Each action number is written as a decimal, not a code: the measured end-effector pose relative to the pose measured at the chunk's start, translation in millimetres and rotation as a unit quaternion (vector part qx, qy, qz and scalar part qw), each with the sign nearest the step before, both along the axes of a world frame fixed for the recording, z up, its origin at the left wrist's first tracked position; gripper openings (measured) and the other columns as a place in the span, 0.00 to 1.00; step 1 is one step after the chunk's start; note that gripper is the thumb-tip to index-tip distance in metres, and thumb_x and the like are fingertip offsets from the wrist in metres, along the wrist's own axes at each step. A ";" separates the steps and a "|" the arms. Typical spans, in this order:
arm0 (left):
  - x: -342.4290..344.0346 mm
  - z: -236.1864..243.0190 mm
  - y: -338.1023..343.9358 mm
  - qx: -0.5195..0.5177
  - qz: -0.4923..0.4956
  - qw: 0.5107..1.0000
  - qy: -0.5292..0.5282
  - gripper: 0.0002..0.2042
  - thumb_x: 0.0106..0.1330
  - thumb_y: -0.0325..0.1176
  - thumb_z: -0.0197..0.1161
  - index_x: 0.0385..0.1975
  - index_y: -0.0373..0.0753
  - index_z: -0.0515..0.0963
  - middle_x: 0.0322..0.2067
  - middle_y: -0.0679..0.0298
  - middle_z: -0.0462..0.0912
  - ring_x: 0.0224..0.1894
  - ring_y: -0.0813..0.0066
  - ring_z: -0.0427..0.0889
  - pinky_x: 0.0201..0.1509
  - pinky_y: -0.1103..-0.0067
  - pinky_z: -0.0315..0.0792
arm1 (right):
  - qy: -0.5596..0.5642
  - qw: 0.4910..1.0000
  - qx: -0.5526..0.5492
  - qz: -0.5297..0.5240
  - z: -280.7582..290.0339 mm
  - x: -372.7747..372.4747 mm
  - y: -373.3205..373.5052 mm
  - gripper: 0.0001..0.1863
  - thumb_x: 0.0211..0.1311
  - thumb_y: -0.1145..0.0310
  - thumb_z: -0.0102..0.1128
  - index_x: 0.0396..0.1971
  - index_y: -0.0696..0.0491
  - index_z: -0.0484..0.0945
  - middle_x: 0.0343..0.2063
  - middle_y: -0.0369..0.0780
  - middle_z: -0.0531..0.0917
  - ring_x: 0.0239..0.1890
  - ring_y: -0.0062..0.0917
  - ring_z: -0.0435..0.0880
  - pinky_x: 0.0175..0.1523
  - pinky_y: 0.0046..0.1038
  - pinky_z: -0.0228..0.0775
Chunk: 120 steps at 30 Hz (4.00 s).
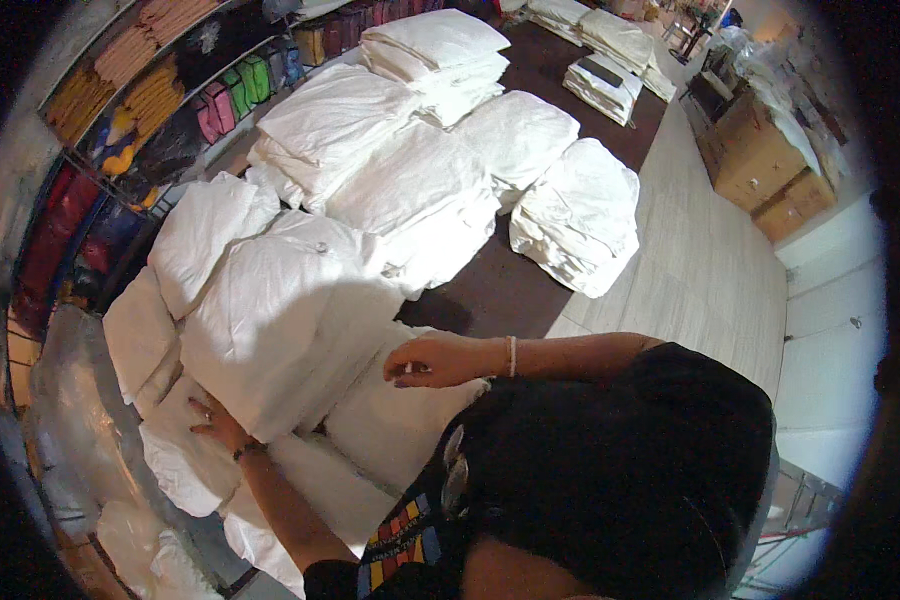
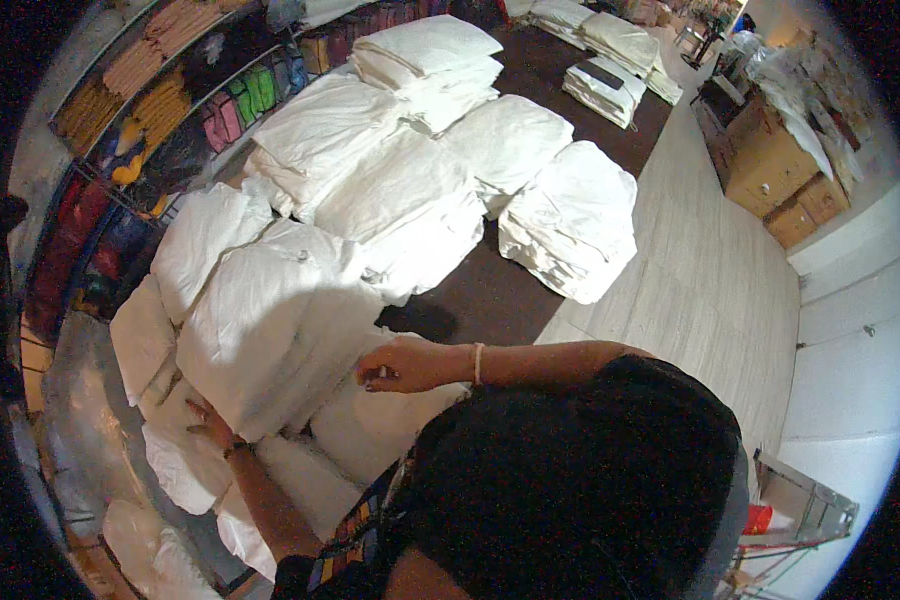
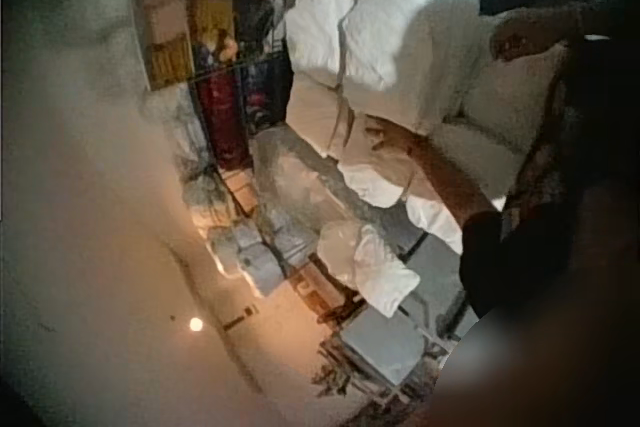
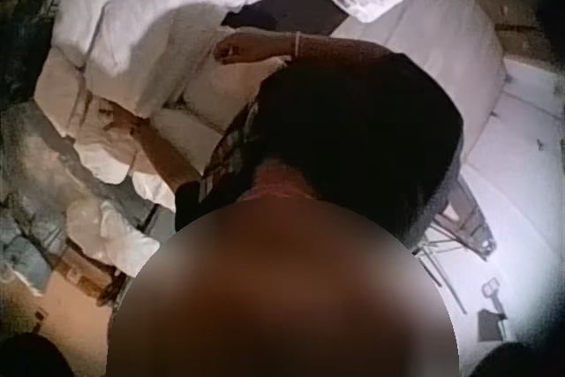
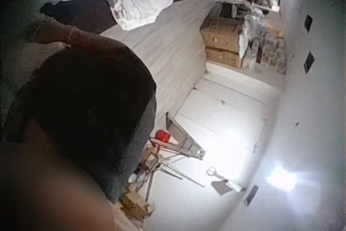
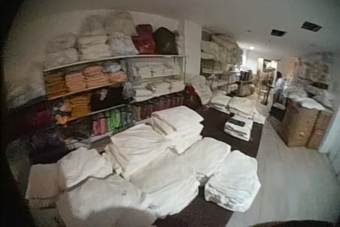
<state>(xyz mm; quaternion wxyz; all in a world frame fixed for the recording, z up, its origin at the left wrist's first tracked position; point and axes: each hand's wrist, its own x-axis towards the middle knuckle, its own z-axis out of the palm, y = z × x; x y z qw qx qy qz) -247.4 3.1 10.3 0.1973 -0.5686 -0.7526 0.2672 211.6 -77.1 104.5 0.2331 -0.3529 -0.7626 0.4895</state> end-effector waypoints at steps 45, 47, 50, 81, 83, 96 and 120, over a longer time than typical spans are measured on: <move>235.2 85.7 -49.9 0.236 -0.111 0.933 -0.249 0.31 0.61 0.48 0.69 0.66 0.75 0.68 0.74 0.80 0.58 0.78 0.56 0.46 0.69 0.31 0.34 | -0.214 0.886 0.397 -0.112 -18.7 196.9 251.3 0.34 0.67 0.36 0.50 0.63 0.44 0.76 0.71 0.53 0.62 0.76 0.47 0.54 0.76 0.41 0.50; 234.2 84.1 -49.1 0.238 -0.112 0.931 -0.253 0.31 0.60 0.49 0.69 0.66 0.74 0.68 0.74 0.80 0.59 0.78 0.55 0.46 0.69 0.30 0.34 | -0.259 0.859 0.230 -0.376 -15.9 201.6 245.5 0.46 0.57 0.30 0.57 0.59 0.59 0.77 0.68 0.56 0.66 0.72 0.48 0.62 0.70 0.44 0.62; 229.9 81.2 -48.7 0.246 -0.124 0.927 -0.254 0.32 0.60 0.50 0.69 0.66 0.74 0.68 0.73 0.79 0.60 0.78 0.55 0.46 0.68 0.29 0.33 | -0.291 0.850 0.092 -0.429 -12.5 213.8 252.8 0.43 0.50 0.34 0.67 0.47 0.63 0.82 0.50 0.56 0.82 0.53 0.48 0.82 0.55 0.42 0.76; 137.8 112.5 -51.2 0.335 -0.063 0.529 -0.777 0.30 0.74 0.52 0.51 0.67 0.35 0.66 0.66 0.52 0.69 0.70 0.57 0.64 0.73 0.65 0.58 | 0.541 0.836 0.022 -0.089 301.5 10.8 38.9 0.17 0.67 0.64 0.56 0.46 0.63 0.81 0.36 0.45 0.86 0.37 0.29 0.85 0.46 0.30 0.78; 122.7 116.1 -47.4 0.344 -0.048 0.372 -0.861 0.29 0.75 0.51 0.51 0.66 0.35 0.66 0.65 0.53 0.70 0.69 0.57 0.66 0.72 0.64 0.60 | 0.554 0.829 -0.062 -0.031 322.6 -9.5 30.1 0.19 0.63 0.63 0.62 0.46 0.64 0.80 0.30 0.46 0.86 0.29 0.29 0.85 0.38 0.30 0.80; 157.1 61.2 -137.9 0.257 0.171 0.122 -0.943 0.24 0.76 0.46 0.46 0.63 0.37 0.69 0.57 0.58 0.78 0.55 0.63 0.80 0.59 0.66 0.76 | 0.135 0.939 -0.269 -0.169 53.9 -29.9 123.5 0.29 0.65 0.65 0.65 0.63 0.58 0.69 0.50 0.42 0.81 0.49 0.28 0.82 0.54 0.34 0.79; 183.3 183.4 20.3 0.037 -0.203 0.873 -0.443 0.40 0.47 0.58 0.74 0.61 0.46 0.74 0.59 0.55 0.76 0.61 0.54 0.76 0.63 0.64 0.71 | 0.184 0.973 -0.137 -0.020 -4.2 48.0 103.3 0.31 0.67 0.74 0.61 0.69 0.54 0.65 0.58 0.40 0.78 0.58 0.24 0.76 0.64 0.29 0.68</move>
